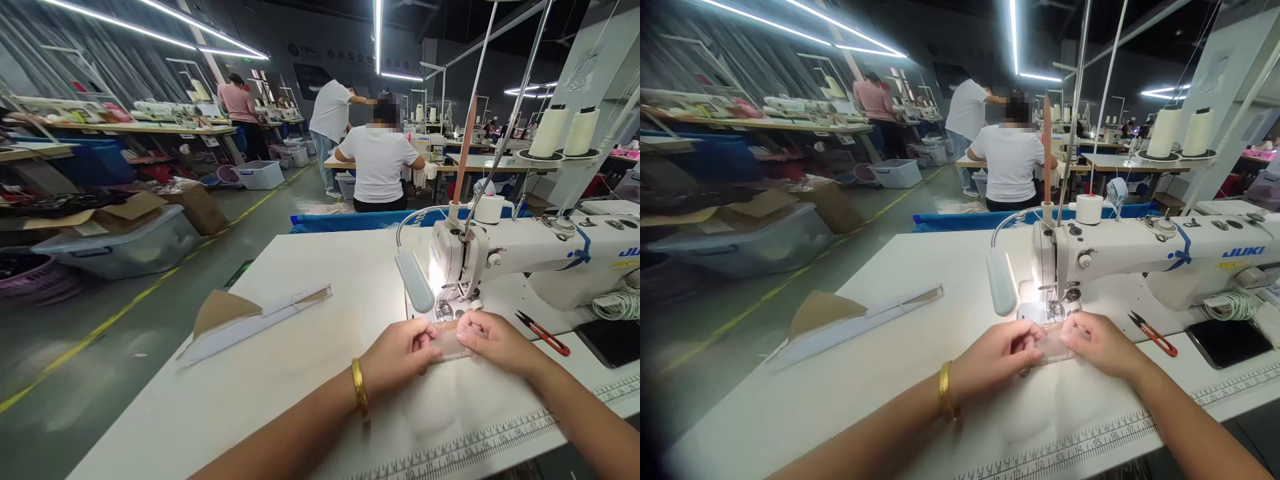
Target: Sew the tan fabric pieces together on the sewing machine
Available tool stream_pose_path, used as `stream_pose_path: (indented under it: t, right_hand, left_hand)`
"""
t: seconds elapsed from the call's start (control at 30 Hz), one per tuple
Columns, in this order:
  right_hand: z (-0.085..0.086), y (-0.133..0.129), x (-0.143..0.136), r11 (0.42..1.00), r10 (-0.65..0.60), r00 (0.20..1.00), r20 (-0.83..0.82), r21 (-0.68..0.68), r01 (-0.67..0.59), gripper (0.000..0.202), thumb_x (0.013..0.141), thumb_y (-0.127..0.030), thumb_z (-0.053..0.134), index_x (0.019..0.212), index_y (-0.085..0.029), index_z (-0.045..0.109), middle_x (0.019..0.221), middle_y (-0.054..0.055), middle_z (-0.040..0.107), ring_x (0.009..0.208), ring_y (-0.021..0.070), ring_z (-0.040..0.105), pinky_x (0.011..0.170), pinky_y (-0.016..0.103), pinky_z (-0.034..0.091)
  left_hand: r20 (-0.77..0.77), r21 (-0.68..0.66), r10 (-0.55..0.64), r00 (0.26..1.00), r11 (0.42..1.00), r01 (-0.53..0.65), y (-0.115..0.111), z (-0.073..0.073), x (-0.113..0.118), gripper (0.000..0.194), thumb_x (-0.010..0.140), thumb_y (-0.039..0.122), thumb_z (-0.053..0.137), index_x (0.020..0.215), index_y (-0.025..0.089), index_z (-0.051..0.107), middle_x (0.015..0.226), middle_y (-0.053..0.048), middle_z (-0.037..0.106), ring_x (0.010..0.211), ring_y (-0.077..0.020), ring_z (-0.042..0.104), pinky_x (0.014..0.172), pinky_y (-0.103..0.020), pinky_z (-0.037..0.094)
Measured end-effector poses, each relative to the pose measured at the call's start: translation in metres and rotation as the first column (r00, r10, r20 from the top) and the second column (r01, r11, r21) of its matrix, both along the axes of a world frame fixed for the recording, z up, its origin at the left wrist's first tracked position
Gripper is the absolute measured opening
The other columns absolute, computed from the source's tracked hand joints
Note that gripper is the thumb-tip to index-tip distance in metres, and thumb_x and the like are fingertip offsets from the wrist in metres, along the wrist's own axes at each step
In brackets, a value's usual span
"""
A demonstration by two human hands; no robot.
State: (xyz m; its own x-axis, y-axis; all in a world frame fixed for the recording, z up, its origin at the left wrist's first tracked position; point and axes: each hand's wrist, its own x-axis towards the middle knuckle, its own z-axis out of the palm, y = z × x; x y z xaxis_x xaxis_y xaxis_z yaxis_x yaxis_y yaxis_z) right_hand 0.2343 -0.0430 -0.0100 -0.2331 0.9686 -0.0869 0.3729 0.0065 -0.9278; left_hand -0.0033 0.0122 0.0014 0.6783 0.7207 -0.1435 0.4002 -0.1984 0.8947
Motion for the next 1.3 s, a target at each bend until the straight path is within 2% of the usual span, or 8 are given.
stream_pose_path:
  t: [0.2, 0.67, 0.83, 0.93, 1.03, 1.1, 1.2, 1.3]
  right_hand:
    - [-0.010, -0.001, 0.003, 0.988, -0.142, 0.987, -0.071, 0.045, 0.145, 0.041, 0.096, -0.064, 0.059, 0.092, -0.023, 0.058, 0.082, 0.000, 0.061, 0.073, 0.0178, 0.058, 0.070, 0.030, 0.048]
    - [-0.019, 0.004, 0.002, 0.952, -0.271, 0.963, 0.001, 0.148, 0.268, 0.032, 0.098, -0.053, 0.056, 0.085, -0.024, 0.056, 0.075, -0.002, 0.055, 0.071, 0.0176, 0.053, 0.065, 0.028, 0.043]
    - [-0.016, 0.003, 0.000, 0.946, -0.281, 0.954, 0.102, 0.199, 0.258, 0.028, 0.099, -0.047, 0.053, 0.084, -0.024, 0.055, 0.076, -0.001, 0.059, 0.073, 0.0187, 0.057, 0.065, 0.028, 0.044]
    - [-0.016, 0.003, -0.001, 0.945, -0.270, 0.942, 0.200, 0.241, 0.220, 0.018, 0.092, -0.041, 0.062, 0.087, -0.024, 0.058, 0.084, 0.000, 0.065, 0.080, 0.0211, 0.062, 0.071, 0.030, 0.049]
    - [-0.017, 0.007, 0.002, 0.929, -0.302, 0.903, 0.305, 0.308, 0.207, 0.013, 0.090, -0.034, 0.060, 0.083, -0.024, 0.057, 0.088, 0.002, 0.064, 0.086, 0.0236, 0.061, 0.077, 0.034, 0.048]
    - [-0.016, 0.009, 0.006, 0.911, -0.346, 0.866, 0.360, 0.351, 0.218, 0.014, 0.092, -0.034, 0.055, 0.081, -0.025, 0.054, 0.087, 0.003, 0.061, 0.085, 0.0248, 0.059, 0.078, 0.036, 0.047]
    - [-0.012, 0.006, 0.013, 0.895, -0.388, 0.822, 0.417, 0.383, 0.229, 0.013, 0.091, -0.037, 0.058, 0.085, -0.025, 0.055, 0.092, 0.005, 0.061, 0.089, 0.0274, 0.058, 0.080, 0.039, 0.047]
    - [-0.007, -0.003, 0.017, 0.902, -0.380, 0.801, 0.461, 0.377, 0.211, 0.014, 0.088, -0.038, 0.063, 0.091, -0.025, 0.057, 0.100, 0.007, 0.063, 0.096, 0.0295, 0.059, 0.083, 0.041, 0.048]
  left_hand:
    - [-0.013, 0.055, 0.065, 0.998, 0.996, -0.064, 0.001, 0.003, -0.002, 0.030, 0.086, 0.045, 0.053, 0.070, 0.020, 0.057, 0.068, 0.002, 0.056, 0.067, -0.0165, 0.051, 0.063, -0.028, 0.039]
    - [0.033, 0.050, 0.180, 0.983, 0.982, -0.181, -0.001, 0.004, -0.009, 0.028, 0.085, 0.040, 0.052, 0.066, 0.021, 0.056, 0.064, 0.002, 0.051, 0.063, -0.0169, 0.048, 0.059, -0.028, 0.039]
    - [-0.001, 0.184, 0.159, 0.987, 0.970, -0.156, 0.000, 0.001, -0.008, 0.028, 0.090, 0.035, 0.048, 0.067, 0.021, 0.054, 0.068, 0.001, 0.054, 0.066, -0.0174, 0.051, 0.063, -0.029, 0.042]
    - [-0.079, 0.383, 0.147, 0.986, 0.918, -0.107, 0.003, -0.003, -0.009, 0.029, 0.096, 0.031, 0.044, 0.070, 0.021, 0.052, 0.074, -0.002, 0.059, 0.073, -0.0205, 0.055, 0.069, -0.033, 0.045]
    - [-0.168, 0.654, 0.180, 0.969, 0.756, -0.027, 0.003, -0.003, -0.010, 0.019, 0.094, 0.017, 0.044, 0.090, 0.019, 0.063, 0.093, -0.008, 0.067, 0.087, -0.0264, 0.059, 0.079, -0.041, 0.049]
    - [-0.244, 0.730, 0.091, 0.966, 0.673, 0.121, 0.000, 0.000, -0.009, 0.025, 0.091, 0.011, 0.049, 0.107, 0.019, 0.066, 0.108, -0.011, 0.068, 0.094, -0.0277, 0.060, 0.086, -0.045, 0.050]
    - [-0.385, 0.645, -0.088, 0.919, 0.686, 0.336, -0.012, 0.008, -0.004, 0.022, 0.089, 0.019, 0.068, 0.111, 0.021, 0.067, 0.121, -0.009, 0.067, 0.103, -0.0285, 0.061, 0.091, -0.045, 0.052]
    - [-0.513, 0.548, -0.053, 0.857, 0.748, 0.374, -0.027, 0.017, 0.000, 0.037, 0.081, 0.040, 0.085, 0.106, 0.018, 0.069, 0.119, -0.010, 0.067, 0.106, -0.0324, 0.061, 0.090, -0.046, 0.054]
